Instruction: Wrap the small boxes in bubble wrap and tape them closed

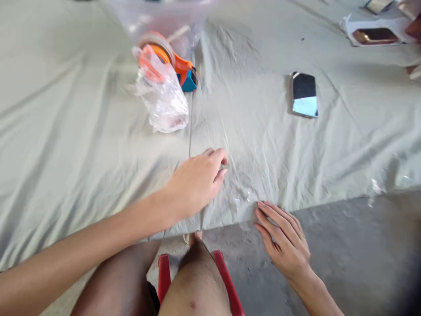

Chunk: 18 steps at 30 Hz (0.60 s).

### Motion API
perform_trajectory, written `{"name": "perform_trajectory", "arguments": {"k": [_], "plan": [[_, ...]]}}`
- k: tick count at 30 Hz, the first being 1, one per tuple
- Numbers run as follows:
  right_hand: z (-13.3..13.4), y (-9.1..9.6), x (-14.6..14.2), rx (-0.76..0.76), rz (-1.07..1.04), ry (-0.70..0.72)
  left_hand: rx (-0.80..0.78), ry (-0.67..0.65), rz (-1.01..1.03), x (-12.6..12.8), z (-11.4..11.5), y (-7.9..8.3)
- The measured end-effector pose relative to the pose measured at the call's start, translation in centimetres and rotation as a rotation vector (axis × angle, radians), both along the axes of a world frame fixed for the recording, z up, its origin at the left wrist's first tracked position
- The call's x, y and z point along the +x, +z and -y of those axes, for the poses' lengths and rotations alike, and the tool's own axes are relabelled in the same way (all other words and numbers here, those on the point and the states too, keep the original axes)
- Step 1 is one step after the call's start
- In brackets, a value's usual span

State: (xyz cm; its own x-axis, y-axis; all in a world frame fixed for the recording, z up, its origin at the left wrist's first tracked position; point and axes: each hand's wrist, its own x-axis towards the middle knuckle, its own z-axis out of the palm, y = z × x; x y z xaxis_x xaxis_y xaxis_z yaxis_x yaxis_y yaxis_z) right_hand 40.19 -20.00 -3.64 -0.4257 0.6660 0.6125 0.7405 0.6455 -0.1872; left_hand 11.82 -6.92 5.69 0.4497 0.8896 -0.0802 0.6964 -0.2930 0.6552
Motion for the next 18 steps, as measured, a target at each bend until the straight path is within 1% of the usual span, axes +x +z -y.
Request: {"name": "perform_trajectory", "arguments": {"k": [2, 4, 6, 7, 8, 9, 10, 11, 13, 14, 15, 16, 17, 18], "plan": [[-0.4, 0.4, 0.2, -0.01, 0.066, 0.01, 0.16, 0.012, 0.054, -2.4, 0.9, -0.2], [-1.2, 1.1, 0.3, -0.011, 0.115, 0.008, 0.401, 0.021, 0.089, -4.9, 1.1, -0.5], [-2.3, 2.0, 0.2, -0.002, 0.16, 0.036, 0.732, 0.075, 0.104, -7.2, 0.1, -0.9], [-3.0, 2.6, 0.1, 0.007, 0.175, 0.049, 0.865, 0.131, 0.106, -8.2, -0.8, -1.1], [-3.8, 3.2, -0.1, 0.016, 0.175, 0.06, 0.961, 0.194, 0.115, -9.1, -1.9, -1.5], [-4.6, 3.9, -0.4, 0.023, 0.156, 0.058, 1.014, 0.255, 0.121, -9.7, -3.0, -1.9], [-5.7, 4.7, -0.8, 0.032, 0.115, 0.041, 1.019, 0.282, 0.112, -10.1, -4.1, -2.3], [-6.8, 5.5, -1.5, 0.051, 0.052, 0.016, 0.975, 0.28, 0.093, -10.2, -5.0, -2.8], [-9.7, 7.3, -3.5, 0.106, -0.12, -0.047, 0.817, 0.219, 0.027, -10.0, -6.1, -3.8], [-11.3, 8.3, -4.9, 0.191, -0.226, -0.05, 0.782, 0.177, 0.006, -9.8, -6.3, -4.2], [-13.1, 9.2, -6.5, 0.256, -0.307, -0.037, 0.775, 0.143, -0.003, -9.6, -6.3, -4.5], [-14.9, 10.0, -8.2, 0.29, -0.349, 0.021, 0.773, 0.11, -0.008, -9.4, -6.2, -4.8], [-16.7, 10.6, -10.0, 0.288, -0.376, 0.083, 0.775, 0.082, -0.009, -9.3, -6.0, -5.1], [-18.4, 11.1, -11.7, 0.299, -0.358, 0.148, 0.777, 0.061, -0.006, -9.3, -5.8, -5.3]]}}
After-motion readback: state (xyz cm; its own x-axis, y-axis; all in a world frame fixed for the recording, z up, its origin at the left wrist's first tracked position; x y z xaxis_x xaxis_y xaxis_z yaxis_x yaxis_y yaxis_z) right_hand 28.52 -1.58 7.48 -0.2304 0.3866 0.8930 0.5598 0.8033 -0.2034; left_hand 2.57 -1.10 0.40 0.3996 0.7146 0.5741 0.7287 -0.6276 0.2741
